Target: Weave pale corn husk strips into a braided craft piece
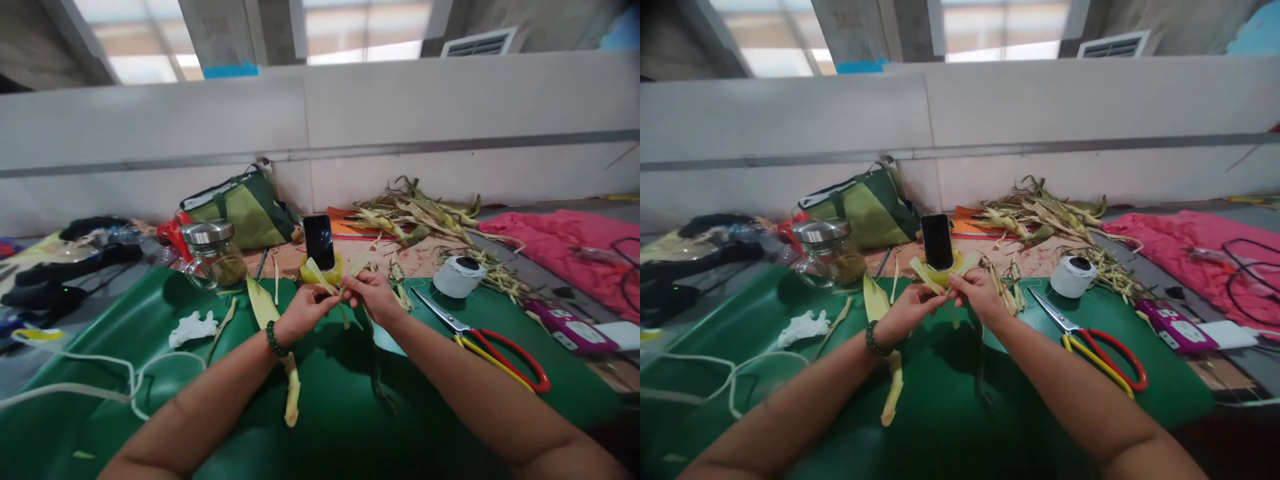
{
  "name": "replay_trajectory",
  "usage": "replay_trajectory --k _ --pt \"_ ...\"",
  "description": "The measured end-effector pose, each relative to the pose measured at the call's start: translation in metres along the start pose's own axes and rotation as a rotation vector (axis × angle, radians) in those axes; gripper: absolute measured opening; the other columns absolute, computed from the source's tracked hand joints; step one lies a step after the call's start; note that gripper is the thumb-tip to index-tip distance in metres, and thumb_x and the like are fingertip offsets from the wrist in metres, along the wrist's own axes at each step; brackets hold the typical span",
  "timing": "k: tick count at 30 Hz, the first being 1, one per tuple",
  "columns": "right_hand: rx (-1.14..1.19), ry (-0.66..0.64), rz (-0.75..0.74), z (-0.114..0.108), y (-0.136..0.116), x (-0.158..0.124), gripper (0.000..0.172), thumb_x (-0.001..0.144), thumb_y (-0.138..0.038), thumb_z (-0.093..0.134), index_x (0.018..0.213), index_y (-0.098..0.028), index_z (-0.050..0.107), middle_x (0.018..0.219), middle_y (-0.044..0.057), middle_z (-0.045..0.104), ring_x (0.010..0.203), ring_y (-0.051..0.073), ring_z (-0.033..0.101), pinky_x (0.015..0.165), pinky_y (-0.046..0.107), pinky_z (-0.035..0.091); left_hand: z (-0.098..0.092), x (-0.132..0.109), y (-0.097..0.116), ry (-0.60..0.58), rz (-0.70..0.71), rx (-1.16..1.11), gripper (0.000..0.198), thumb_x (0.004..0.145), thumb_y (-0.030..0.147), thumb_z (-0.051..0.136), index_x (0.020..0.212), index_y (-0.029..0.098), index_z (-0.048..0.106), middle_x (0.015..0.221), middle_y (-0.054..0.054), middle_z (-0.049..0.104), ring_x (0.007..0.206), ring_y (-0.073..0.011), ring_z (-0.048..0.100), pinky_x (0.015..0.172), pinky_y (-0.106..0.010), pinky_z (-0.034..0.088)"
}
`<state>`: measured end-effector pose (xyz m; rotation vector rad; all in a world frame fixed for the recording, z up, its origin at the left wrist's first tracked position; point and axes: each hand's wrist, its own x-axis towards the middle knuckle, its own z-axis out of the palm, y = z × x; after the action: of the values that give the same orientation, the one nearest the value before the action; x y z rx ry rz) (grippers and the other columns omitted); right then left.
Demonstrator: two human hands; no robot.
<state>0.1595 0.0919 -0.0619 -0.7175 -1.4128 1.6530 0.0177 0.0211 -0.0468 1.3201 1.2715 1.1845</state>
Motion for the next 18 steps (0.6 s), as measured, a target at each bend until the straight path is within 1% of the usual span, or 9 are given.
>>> replay_trajectory --k 3,6,8,12,18 --pt "0.053 0.0 0.062 -0.0026 -0.0006 0.0042 0.041 0.054 -0.052 0.078 0.061 -0.013 0.066 0.049 -0.001 0.061 0.035 0.005 0.05 0.036 0.017 0.037 0.0003 0.0027 -0.0032 0.006 -0.076 -0.164 0.041 0.06 0.05 0.073 0.072 0.011 0.067 0.062 -0.001 0.059 0.052 -0.0078 0.046 0.051 -0.021 0.036" --pt "0.04 -0.011 0.054 -0.004 -0.002 0.0049 0.043 0.056 -0.055 0.076 0.065 -0.013 0.068 0.049 -0.001 0.061 0.037 0.006 0.051 0.038 0.017 0.038 -0.0012 0.0043 -0.0038 0.019 -0.147 -0.337 0.04 0.061 0.049 0.073 0.071 0.011 0.067 0.061 -0.001 0.058 0.051 -0.0067 0.045 0.049 -0.02 0.034" --pt "0.02 -0.034 0.042 -0.0038 -0.0022 0.0034 0.044 0.058 -0.056 0.075 0.066 -0.013 0.069 0.05 0.0 0.061 0.038 0.006 0.051 0.038 0.017 0.039 -0.0026 0.0039 -0.0029 0.029 -0.157 -0.389 0.037 0.06 0.045 0.073 0.072 0.011 0.067 0.061 -0.001 0.059 0.05 -0.0066 0.044 0.049 -0.02 0.032" --pt "-0.037 -0.045 0.022 -0.0026 -0.0033 -0.0007 0.044 0.062 -0.057 0.073 0.064 -0.013 0.069 0.051 0.0 0.06 0.039 0.005 0.05 0.038 0.017 0.039 -0.0036 0.0016 0.0007 0.011 -0.151 -0.388 0.031 0.061 0.041 0.072 0.07 0.011 0.068 0.061 -0.002 0.059 0.05 -0.007 0.044 0.048 -0.021 0.029" --pt "-0.114 -0.024 0.016 -0.0025 -0.0063 -0.0035 0.046 0.062 -0.058 0.071 0.066 -0.012 0.068 0.05 0.0 0.059 0.038 0.006 0.049 0.038 0.019 0.038 -0.0021 -0.0003 0.0028 -0.017 -0.14 -0.304 0.032 0.064 0.042 0.069 0.061 0.011 0.064 0.058 -0.001 0.055 0.05 -0.0064 0.038 0.049 -0.022 0.026"
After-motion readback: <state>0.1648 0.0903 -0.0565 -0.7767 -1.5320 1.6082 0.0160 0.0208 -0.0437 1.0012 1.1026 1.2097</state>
